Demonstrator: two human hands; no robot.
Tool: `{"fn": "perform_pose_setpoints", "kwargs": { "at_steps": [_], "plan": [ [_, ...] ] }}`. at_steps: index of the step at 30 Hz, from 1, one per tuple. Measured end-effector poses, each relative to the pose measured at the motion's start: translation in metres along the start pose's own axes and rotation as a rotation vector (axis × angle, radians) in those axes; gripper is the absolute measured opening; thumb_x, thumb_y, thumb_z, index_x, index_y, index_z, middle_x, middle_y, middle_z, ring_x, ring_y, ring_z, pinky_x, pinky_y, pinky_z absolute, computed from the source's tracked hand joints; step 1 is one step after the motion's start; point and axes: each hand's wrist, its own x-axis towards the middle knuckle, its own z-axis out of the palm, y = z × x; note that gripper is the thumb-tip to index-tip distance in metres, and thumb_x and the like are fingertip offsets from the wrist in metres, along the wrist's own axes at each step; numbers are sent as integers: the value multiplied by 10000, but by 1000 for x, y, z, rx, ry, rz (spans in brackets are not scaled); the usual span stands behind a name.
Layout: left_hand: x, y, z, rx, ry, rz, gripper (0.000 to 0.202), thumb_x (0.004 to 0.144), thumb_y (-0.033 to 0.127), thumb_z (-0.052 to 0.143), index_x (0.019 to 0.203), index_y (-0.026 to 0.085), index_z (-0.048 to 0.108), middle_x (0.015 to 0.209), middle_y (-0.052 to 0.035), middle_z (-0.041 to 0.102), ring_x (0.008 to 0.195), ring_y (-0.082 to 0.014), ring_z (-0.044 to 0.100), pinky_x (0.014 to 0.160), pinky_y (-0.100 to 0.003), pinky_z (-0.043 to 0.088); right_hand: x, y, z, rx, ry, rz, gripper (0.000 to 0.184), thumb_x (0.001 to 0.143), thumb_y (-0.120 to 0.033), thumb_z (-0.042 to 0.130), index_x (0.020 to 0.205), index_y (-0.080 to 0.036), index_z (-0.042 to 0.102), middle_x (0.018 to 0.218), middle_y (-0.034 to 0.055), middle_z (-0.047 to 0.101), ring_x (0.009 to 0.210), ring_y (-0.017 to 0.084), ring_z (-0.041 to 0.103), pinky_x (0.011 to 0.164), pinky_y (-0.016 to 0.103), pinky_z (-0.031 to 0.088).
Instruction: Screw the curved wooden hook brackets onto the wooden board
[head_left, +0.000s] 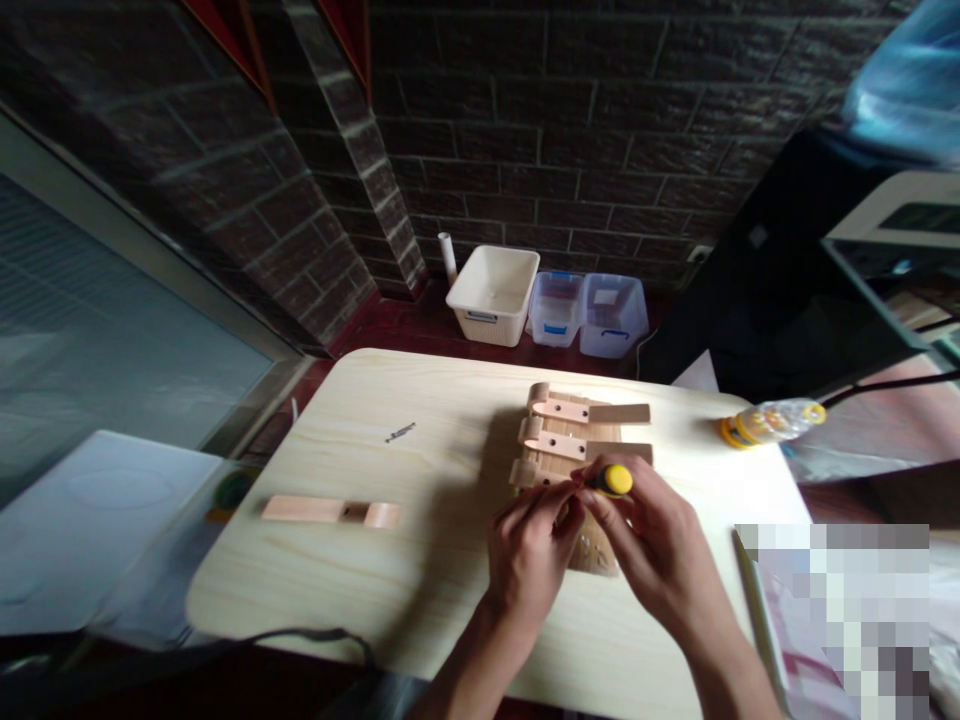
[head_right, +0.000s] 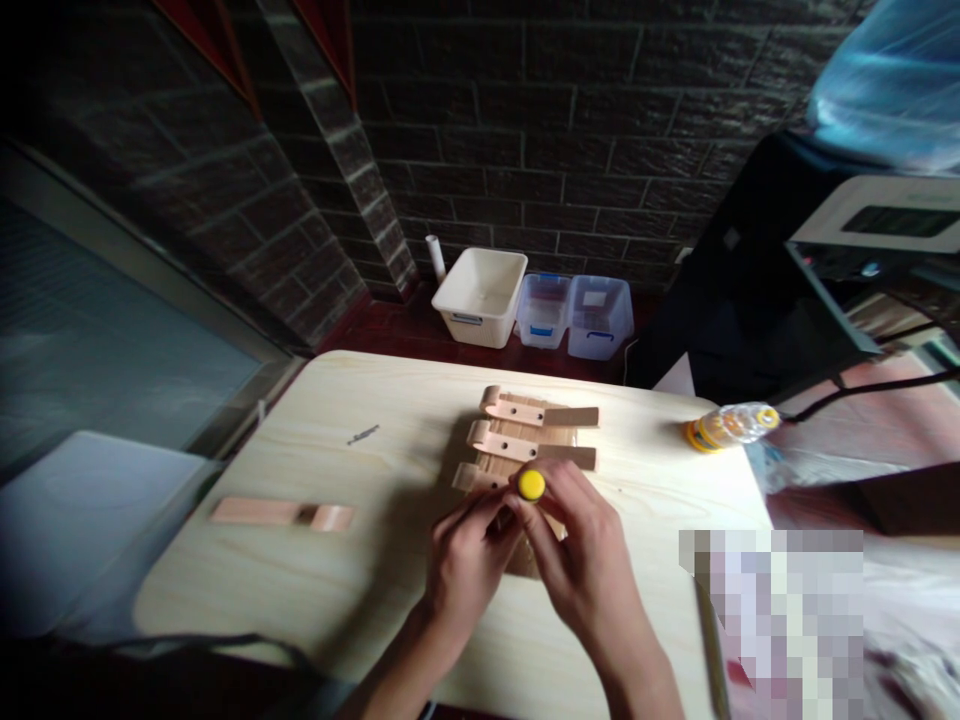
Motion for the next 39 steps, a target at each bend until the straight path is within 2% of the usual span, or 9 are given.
{"fn": "perform_pose_setpoints", "kwargs": {
  "at_steps": [8,13,19,22,24,26,31,36,39],
  "plan": [
    [-2,-1,1,-21,-6,-14,176,967,127,758,1113,210,808,974,-33,861,817,-179,832,798,-246,651,0,2,0,43,12,23,126,1049,-315,683,1172,-287,692,1133,53,710,1023,204,693,898,315,623],
    [1,0,0,-22,7,3,130,1003,162,726,1093,219,800,972,-29,861,803,-168,827,767,-237,636,-1,4,1,130,23,78,104,1053,-360,683,1122,-285,701,1177,62,715,1085,210,709,944,327,647],
    [1,1,-1,7,2,19,94,1033,238,710,1087,221,785,970,-20,858,802,-169,819,742,-247,625,-6,-1,1,148,41,139,263,1031,-387,724,1286,-328,696,1344,65,741,1219,216,737,1005,315,658],
    [0,0,1,30,8,21,92,1026,206,704,1075,223,780,936,-7,851,787,-165,811,737,-249,620,-8,-6,-2,134,83,111,446,1024,-371,738,1453,-394,615,1417,48,745,1314,219,723,955,281,675],
    [0,-1,2,31,12,14,89,1015,181,709,1054,222,778,905,0,844,765,-154,803,714,-238,609,-8,-9,-4,100,121,64,504,1027,-361,736,1502,-414,578,1416,41,757,1313,216,733,974,292,673],
    [-1,-1,3,22,8,2,81,1003,176,724,1043,221,778,898,2,842,760,-145,798,703,-227,598,-8,-10,-6,25,152,14,471,1036,-359,721,1488,-402,595,1380,41,777,1285,219,751,999,315,669],
    [-1,-1,4,14,-1,-14,102,1003,176,723,1066,226,785,914,5,842,751,-133,789,704,-222,591,-6,-12,-6,-200,153,-53,382,1071,-415,639,1442,-325,615,1271,86,792,1153,250,790,894,362,694],
    [-1,-1,3,9,-14,-24,81,1018,195,710,1041,222,783,896,6,840,752,-133,788,721,-231,595,-7,-21,-7,-238,110,-65,452,1147,-437,418,1585,-363,500,1362,86,699,1264,234,704,1055,411,619],
    [-1,-1,2,3,-28,-39,92,1019,198,706,1053,227,786,927,3,846,752,-133,787,714,-234,596,-9,-23,-7,-196,109,-51,450,1157,-417,392,1593,-384,500,1398,74,687,1268,220,697,1077,396,604]
  ]
}}
